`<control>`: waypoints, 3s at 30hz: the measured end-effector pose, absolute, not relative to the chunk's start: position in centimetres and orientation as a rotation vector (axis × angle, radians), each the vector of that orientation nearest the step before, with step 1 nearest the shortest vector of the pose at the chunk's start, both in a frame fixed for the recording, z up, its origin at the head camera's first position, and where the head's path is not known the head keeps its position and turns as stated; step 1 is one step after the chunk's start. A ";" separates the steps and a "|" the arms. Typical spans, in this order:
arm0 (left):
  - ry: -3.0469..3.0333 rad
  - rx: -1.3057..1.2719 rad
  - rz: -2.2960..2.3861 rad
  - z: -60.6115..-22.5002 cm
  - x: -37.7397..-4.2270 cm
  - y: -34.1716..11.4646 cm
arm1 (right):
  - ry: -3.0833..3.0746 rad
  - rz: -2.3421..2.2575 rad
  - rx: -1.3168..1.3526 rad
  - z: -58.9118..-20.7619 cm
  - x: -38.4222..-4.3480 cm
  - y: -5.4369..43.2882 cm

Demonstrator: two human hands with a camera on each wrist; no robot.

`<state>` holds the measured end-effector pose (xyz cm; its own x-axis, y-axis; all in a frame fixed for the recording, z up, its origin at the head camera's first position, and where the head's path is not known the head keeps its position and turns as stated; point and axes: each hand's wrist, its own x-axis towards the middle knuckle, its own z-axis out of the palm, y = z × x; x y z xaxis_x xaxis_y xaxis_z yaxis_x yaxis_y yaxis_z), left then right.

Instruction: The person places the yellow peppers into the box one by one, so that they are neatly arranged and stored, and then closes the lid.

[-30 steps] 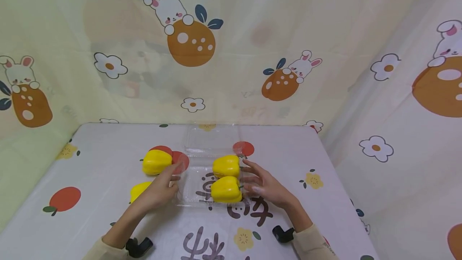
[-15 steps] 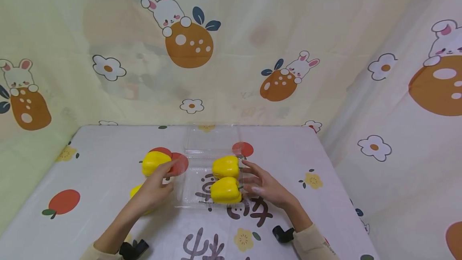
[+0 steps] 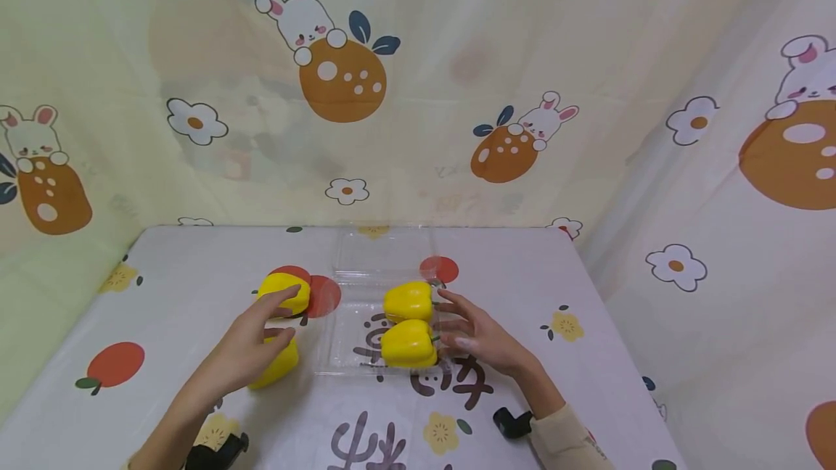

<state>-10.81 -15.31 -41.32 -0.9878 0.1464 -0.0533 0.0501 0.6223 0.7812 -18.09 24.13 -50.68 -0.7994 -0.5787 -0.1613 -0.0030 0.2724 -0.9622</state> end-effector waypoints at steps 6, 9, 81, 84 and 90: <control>2.781 0.164 1.219 -40.7 -9.9 -16.9 | 2.049 -1.567 -0.526 -50.6 -18.0 24.2; 2.769 0.154 1.202 -41.1 -9.8 -17.7 | 2.049 -1.569 -0.522 -50.6 -18.0 24.2; 2.472 -0.174 1.212 -47.3 -10.0 -22.8 | 1.977 -1.609 -0.565 -50.5 -17.8 24.7; 2.480 -0.180 1.207 -47.1 -9.9 -22.7 | 1.980 -1.606 -0.566 -50.6 -17.8 24.7; 2.536 -0.190 1.198 -46.6 -9.9 -22.8 | 1.999 -1.592 -0.559 -50.5 -17.8 24.5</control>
<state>-9.89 -22.78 -46.59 -0.9370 0.0193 -0.3488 -0.2572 0.6376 0.7261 -17.79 24.47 -50.53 -0.7797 -0.6101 -0.1410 0.0006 0.2244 -0.9745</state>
